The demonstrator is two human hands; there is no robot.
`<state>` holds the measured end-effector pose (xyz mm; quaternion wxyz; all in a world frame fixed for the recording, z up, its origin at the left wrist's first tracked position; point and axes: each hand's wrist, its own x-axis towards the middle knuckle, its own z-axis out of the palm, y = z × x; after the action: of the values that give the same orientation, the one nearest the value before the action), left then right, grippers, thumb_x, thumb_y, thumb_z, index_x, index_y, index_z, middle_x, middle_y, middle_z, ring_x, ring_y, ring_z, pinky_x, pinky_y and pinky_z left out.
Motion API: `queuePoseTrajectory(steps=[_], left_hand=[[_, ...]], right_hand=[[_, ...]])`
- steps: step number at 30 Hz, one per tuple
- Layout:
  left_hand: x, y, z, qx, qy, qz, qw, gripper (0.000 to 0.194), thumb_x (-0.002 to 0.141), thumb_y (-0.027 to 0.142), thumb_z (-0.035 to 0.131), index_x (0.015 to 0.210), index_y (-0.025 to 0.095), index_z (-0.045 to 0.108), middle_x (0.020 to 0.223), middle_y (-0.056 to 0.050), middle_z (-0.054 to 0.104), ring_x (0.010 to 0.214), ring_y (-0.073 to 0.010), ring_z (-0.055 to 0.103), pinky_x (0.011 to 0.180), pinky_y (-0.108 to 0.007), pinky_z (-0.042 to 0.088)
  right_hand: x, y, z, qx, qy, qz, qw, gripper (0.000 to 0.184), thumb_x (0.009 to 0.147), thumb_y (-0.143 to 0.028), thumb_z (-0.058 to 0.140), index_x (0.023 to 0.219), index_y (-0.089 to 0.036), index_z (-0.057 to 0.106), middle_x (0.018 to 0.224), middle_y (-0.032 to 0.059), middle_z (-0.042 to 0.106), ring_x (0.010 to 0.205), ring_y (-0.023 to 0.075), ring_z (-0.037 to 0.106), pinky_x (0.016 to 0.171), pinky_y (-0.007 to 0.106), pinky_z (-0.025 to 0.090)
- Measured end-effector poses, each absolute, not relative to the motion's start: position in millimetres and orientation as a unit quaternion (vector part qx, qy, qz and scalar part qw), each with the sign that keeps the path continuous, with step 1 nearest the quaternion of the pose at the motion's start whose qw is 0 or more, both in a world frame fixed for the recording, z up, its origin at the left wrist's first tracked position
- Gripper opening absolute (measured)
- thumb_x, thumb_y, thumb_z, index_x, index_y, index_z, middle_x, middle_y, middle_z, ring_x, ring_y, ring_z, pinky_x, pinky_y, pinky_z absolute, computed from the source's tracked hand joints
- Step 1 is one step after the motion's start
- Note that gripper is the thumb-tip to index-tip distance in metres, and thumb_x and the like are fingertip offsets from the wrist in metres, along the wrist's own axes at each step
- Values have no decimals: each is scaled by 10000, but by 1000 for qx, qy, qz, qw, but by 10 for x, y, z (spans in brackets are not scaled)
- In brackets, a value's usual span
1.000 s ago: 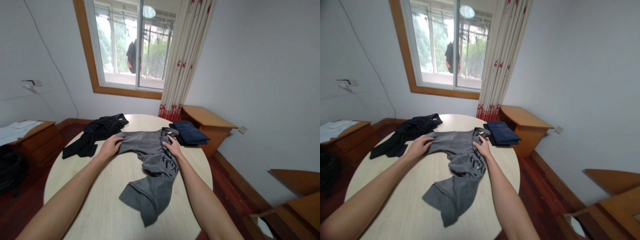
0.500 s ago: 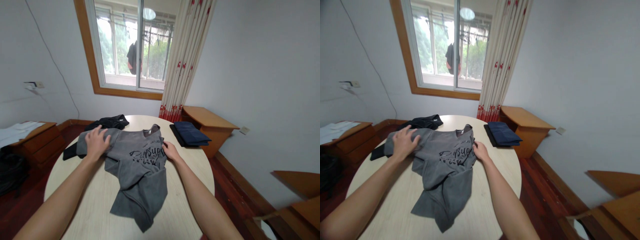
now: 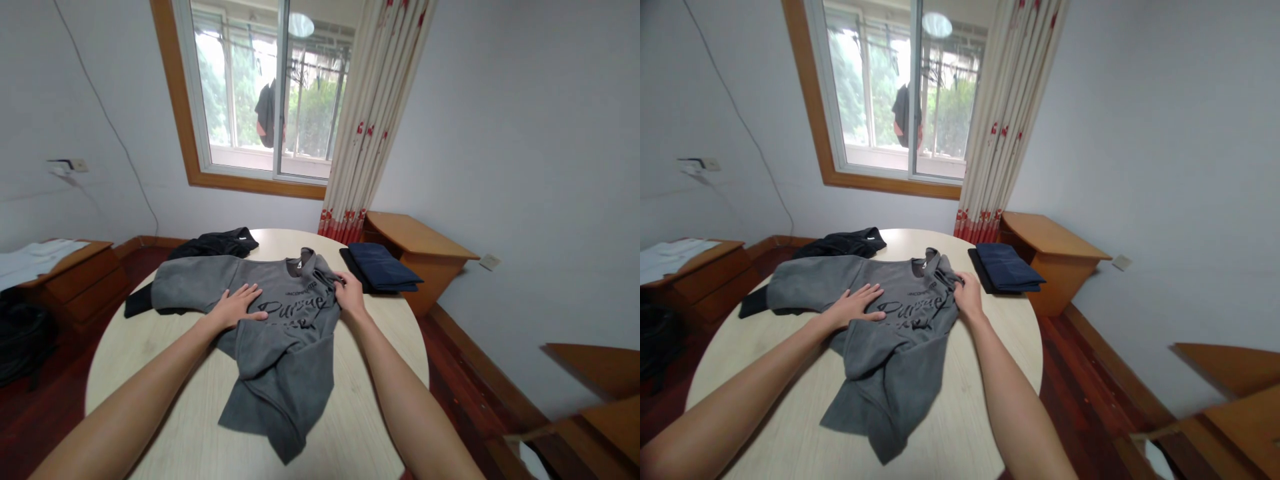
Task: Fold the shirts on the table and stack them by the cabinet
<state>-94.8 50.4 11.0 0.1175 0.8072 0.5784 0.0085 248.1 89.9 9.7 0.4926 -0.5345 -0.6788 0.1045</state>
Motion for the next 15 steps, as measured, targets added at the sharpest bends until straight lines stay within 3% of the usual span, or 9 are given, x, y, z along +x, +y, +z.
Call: queuePoseTrajectory(steps=[4,8,12,15], left_hand=[[-911,426,223,784,611,-39,104,850,887,692,376,1595,246,232,1666,-74,109,1539,-345,96,1152,-690,166],[-879,358,314,753,644,-82,111,807,851,601,506,1576,326,283,1665,-59,145,1521,-394,154,1112,-743,191],[-913,277,365,741,656,-106,99,846,700,524,699,1489,335,461,1612,-137,331,1419,-479,351,1058,-788,214],[-958,220,380,744,661,-62,74,732,613,518,746,1294,268,652,1411,-207,574,1211,-480,568,944,-700,419]], right_hand=[[2806,891,265,-532,-568,-13,628,339,789,-198,488,1031,-139,717,1038,129,687,997,263,618,968,417,470],[2937,917,250,-566,-503,-19,653,332,771,-271,488,988,-135,699,1018,133,696,980,264,621,951,409,472],[2852,941,203,-558,-533,73,632,348,763,-333,504,992,-147,690,1010,116,716,943,260,633,920,399,487],[2781,913,217,-528,-584,129,603,395,802,-394,512,1052,-141,685,1021,108,715,932,256,636,907,393,492]])
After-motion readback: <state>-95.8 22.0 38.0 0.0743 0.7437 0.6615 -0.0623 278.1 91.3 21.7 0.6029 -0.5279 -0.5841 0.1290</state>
